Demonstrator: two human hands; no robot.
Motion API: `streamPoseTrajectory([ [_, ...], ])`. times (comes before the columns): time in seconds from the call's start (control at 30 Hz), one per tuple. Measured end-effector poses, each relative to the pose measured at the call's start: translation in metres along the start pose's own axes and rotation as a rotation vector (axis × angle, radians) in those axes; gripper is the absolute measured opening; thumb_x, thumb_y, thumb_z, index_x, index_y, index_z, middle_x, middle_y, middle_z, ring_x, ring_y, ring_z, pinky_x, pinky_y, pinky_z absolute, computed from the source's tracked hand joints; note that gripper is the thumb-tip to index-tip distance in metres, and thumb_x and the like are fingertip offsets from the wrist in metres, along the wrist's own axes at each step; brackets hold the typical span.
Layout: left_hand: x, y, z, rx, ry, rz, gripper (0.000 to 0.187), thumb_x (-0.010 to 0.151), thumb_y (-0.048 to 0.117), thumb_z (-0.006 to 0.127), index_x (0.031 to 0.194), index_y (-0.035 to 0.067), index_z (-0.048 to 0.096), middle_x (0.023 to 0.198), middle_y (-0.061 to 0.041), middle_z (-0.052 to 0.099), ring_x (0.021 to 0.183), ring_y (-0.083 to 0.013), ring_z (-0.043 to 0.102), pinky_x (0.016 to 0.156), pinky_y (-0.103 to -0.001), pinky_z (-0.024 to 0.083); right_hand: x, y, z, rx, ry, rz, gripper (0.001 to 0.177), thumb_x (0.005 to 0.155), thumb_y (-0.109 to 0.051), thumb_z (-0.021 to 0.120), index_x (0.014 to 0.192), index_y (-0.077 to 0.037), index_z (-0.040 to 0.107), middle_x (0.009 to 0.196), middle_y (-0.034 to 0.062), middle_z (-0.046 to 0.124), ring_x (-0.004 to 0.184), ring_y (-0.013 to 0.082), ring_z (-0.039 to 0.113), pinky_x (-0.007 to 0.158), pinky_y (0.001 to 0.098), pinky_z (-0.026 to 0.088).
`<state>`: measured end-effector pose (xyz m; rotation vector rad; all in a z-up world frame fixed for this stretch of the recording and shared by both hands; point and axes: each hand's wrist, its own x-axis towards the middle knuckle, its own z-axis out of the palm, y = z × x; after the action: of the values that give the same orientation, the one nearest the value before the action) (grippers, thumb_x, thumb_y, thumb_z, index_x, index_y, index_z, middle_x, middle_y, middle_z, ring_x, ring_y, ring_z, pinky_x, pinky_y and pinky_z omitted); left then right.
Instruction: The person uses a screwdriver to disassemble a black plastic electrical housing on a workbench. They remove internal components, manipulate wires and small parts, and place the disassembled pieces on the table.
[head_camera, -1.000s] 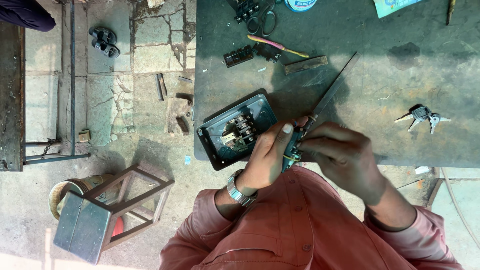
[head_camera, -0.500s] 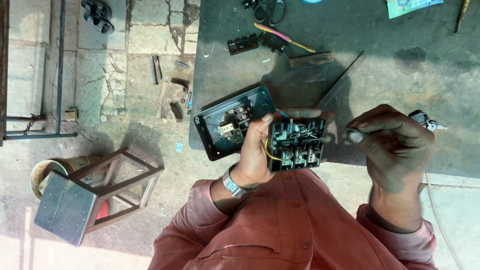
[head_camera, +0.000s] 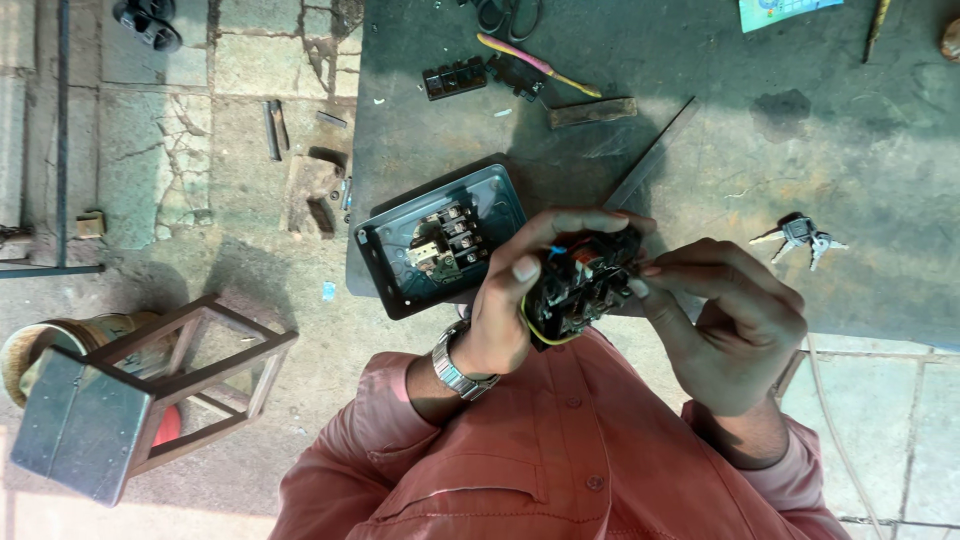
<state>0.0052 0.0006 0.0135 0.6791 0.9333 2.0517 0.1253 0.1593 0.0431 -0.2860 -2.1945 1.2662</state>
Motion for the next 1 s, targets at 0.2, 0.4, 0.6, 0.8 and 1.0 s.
streamPoseTrajectory([
  [0.2,-0.002,-0.001,-0.006,0.274,-0.084,0.132,0.072,0.112,0.061,0.038,0.142,-0.003,0.052,0.150,-0.024,0.056,0.136,-0.0280,0.062,0.118,-0.038,0.052,-0.003,0.003,0.002,0.077,-0.017,-0.100,0.014,0.090,0.011,0.078,0.100,0.003,0.072,0.102,0.0152,0.071,0.086,0.0154,0.070,0.069,0.0230,0.055],
  [0.4,-0.001,0.001,-0.009,0.352,-0.104,0.158,0.069,0.113,0.059,0.035,0.142,-0.001,0.053,0.147,-0.022,0.059,0.129,-0.0277,0.065,0.112,-0.037,0.053,0.000,0.002,0.000,0.097,-0.063,-0.034,0.013,0.090,0.009,0.078,0.098,0.000,0.074,0.101,0.0123,0.072,0.083,0.0131,0.070,0.067,0.0211,0.054],
  [0.6,-0.003,-0.001,-0.014,0.391,-0.089,0.141,0.069,0.111,0.058,0.036,0.142,-0.001,0.053,0.146,-0.021,0.059,0.129,-0.0284,0.068,0.113,-0.037,0.056,0.004,-0.007,0.000,-0.039,-0.109,-0.007,0.012,0.091,0.008,0.077,0.099,-0.001,0.075,0.100,0.0105,0.073,0.085,0.0138,0.073,0.071,0.0229,0.058],
  [0.8,-0.005,-0.003,-0.016,0.404,-0.091,0.132,0.067,0.111,0.057,0.037,0.141,-0.002,0.053,0.146,-0.021,0.059,0.132,-0.0284,0.065,0.116,-0.038,0.053,-0.001,-0.016,0.003,-0.185,-0.094,-0.010,0.013,0.088,0.007,0.079,0.098,0.000,0.076,0.098,0.0110,0.074,0.088,0.0152,0.073,0.072,0.0256,0.057],
  [1.0,-0.005,0.003,-0.012,0.311,-0.113,0.095,0.069,0.109,0.058,0.038,0.140,-0.002,0.052,0.146,-0.022,0.059,0.126,-0.0271,0.062,0.110,-0.038,0.050,-0.004,0.019,-0.002,0.508,-0.122,0.120,0.014,0.089,0.009,0.074,0.098,-0.001,0.073,0.093,0.0153,0.073,0.079,0.0178,0.071,0.066,0.0282,0.056],
])
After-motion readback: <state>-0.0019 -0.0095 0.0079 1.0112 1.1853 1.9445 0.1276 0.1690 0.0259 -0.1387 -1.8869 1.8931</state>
